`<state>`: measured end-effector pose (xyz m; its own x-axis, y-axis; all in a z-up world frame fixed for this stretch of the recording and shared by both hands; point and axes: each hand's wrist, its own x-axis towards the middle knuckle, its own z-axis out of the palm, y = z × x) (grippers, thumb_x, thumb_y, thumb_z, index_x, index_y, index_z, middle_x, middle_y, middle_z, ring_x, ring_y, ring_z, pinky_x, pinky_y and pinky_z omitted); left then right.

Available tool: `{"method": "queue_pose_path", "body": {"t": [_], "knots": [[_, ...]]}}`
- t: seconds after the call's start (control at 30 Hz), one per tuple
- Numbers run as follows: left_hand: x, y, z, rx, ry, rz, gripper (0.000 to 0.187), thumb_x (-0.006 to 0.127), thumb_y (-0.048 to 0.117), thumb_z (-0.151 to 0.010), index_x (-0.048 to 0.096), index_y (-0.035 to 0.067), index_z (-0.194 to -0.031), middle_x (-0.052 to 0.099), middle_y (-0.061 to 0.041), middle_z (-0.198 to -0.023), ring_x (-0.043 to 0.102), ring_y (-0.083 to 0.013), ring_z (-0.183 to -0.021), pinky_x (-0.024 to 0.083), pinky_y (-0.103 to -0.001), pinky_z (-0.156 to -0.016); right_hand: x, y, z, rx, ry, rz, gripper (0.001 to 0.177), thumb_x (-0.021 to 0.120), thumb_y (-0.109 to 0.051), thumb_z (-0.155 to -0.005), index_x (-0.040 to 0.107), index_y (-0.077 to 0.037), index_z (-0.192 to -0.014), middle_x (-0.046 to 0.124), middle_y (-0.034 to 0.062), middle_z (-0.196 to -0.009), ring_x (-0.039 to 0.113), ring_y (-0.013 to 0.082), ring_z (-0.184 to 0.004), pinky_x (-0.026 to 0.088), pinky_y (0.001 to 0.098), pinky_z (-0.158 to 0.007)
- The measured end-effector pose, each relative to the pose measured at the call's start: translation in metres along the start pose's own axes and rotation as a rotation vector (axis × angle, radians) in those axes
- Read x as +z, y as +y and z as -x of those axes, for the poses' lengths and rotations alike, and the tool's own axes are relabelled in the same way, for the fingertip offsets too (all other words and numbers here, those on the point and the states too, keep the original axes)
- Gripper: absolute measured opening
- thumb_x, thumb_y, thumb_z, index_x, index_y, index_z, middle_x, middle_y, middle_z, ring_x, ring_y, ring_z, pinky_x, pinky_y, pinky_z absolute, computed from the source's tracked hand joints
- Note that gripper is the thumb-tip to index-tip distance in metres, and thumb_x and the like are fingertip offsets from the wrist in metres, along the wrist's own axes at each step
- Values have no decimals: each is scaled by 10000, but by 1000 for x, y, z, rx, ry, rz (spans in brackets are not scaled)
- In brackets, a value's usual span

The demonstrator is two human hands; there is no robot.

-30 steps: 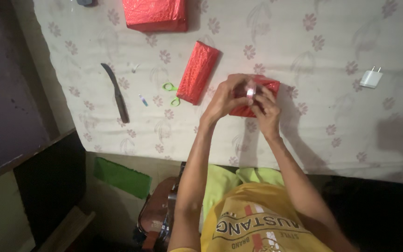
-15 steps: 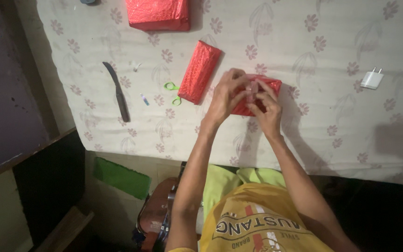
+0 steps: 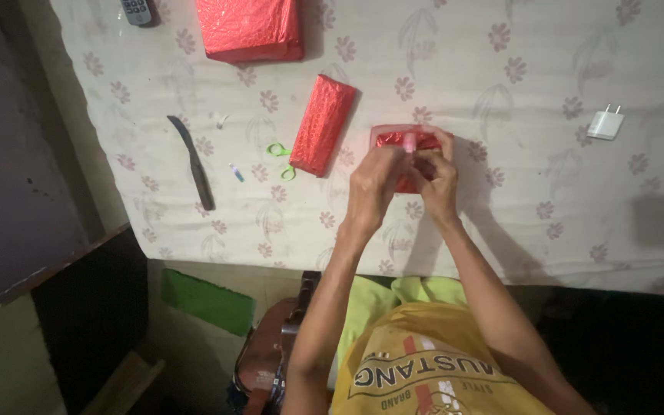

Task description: The person wraps a small box in red foil paper on a table. They fold the paper around the box, secure it with tape, and use scissors to cut the tape. The wrapped gift is placed with other wrapped items on the table.

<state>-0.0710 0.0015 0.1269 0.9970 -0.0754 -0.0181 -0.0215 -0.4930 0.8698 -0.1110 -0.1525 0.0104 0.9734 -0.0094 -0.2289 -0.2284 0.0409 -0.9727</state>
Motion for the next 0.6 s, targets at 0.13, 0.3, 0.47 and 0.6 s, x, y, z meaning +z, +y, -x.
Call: {"method": "queue_pose_path", "body": {"t": [0.13,0.3,0.47,0.6], "knots": [[9,-8,-18,22,-20,38,197,652,-16,-919,641,22,-1113,676,-152,-1012,684,-352,-961,569,-402,-784,-6,-10,-6,-35,-36,-61,114,759,-47,-938,679,20,-984,485,65,-1507,608,132,-1179,561,261,-923],[15,-10,-24,35,44,79,181,640,12,-933,630,23,-1113,682,-164,-1032,675,-369,-956,565,-410,-796,-5,-4,-7,142,62,-107,249,766,-122,-997,603,-33,-830,684,17,-1241,525,72,-862,430,208,-747],[21,-18,-35,-98,14,58,134,661,49,-941,648,42,-1075,700,-143,-964,688,-349,-893,564,-416,-785,-16,-6,-7,193,-52,-285,235,669,-110,-976,555,-80,-1179,596,3,-948,484,44,-727,386,190,-638],[30,-23,-37,-239,38,93,135,686,65,-891,686,17,-1017,704,-163,-904,696,-335,-812,556,-408,-732,-18,-9,-12,107,-125,-373,358,634,-63,-991,481,-87,-1313,557,32,-1150,508,58,-902,417,204,-749]]}}
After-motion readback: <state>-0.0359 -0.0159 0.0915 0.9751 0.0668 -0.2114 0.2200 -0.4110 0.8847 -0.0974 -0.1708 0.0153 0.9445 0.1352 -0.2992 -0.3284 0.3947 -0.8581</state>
